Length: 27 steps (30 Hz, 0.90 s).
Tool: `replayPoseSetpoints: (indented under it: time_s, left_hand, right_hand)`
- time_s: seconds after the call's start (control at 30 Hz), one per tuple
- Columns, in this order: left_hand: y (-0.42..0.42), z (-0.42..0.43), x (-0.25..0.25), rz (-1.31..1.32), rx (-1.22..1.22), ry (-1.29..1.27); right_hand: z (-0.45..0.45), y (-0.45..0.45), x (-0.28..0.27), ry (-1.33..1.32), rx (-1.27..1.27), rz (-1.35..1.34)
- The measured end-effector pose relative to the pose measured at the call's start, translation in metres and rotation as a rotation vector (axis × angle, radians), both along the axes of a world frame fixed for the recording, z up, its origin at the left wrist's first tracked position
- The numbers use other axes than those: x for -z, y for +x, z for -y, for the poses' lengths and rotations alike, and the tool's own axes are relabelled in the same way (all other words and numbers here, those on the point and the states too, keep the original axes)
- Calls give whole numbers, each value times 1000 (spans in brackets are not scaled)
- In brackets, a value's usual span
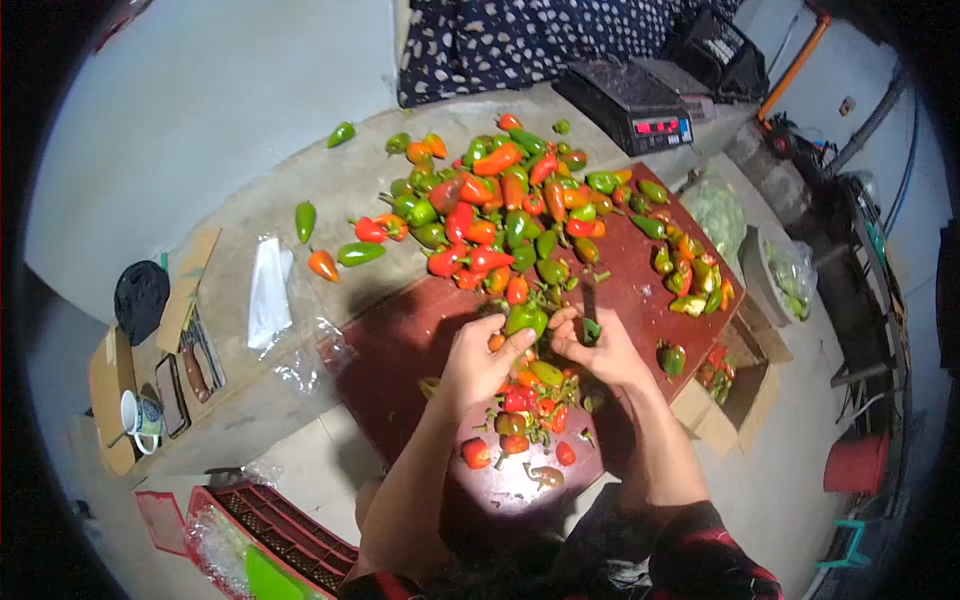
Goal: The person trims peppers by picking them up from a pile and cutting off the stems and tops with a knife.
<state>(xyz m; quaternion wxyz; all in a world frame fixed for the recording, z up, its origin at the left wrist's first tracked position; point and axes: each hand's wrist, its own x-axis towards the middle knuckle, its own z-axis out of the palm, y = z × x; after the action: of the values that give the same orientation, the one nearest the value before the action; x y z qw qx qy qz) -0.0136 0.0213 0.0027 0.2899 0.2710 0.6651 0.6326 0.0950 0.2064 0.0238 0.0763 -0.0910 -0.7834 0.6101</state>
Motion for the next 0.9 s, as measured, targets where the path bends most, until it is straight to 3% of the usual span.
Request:
replayPoseSetpoints:
  time_s: [0.03, 0.1, 0.17, 0.23, 0.3, 0.37, 0.7, 0.77, 0.8, 0.83, 0.87, 0.9]
  left_hand:
    - [4, -1, 1, 9, 12, -8]
    - [7, -3, -2, -96, 42, 68]
    - [12, -6, -5, -121, 88, 20]
    - [18, -11, -8, 69, 92, 105]
    - [17, -9, -11, 229, 200, -6]
    - [20, -10, -3, -62, 99, 103]
    - [16, 1, -23, -434, 60, 82]
    - [18, 5, -27, -376, 119, -10]
    - [21, 6, -27, -305, 107, -16]
    - [19, 7, -28, -249, 97, -20]
    - [14, 7, -17, -387, 74, 110]
    - [15, 12, -25, -278, 63, 60]
  right_hand:
    - [-4, 4, -1, -8, 12, 9]
    - [-10, -1, -9, 624, 91, 162]
    - [-5, -4, -15, 560, 96, 88]
    - [-2, -7, -14, 927, -58, -38]
    - [5, -8, -16, 950, -50, -22]
    - [6, -6, -21, 1043, -136, 23]
    - [15, -5, -29, 1229, -121, -46]
    - [-6, -15, -4, 1367, -18, 101]
    - [-36, -30, 15, 1407, 26, 361]
    - [-52, -32, 9, 1241, 189, 314]
    - [-47, -30, 0, 1168, 261, 234]
    - [-46, -29, -9, 1113, 308, 148]
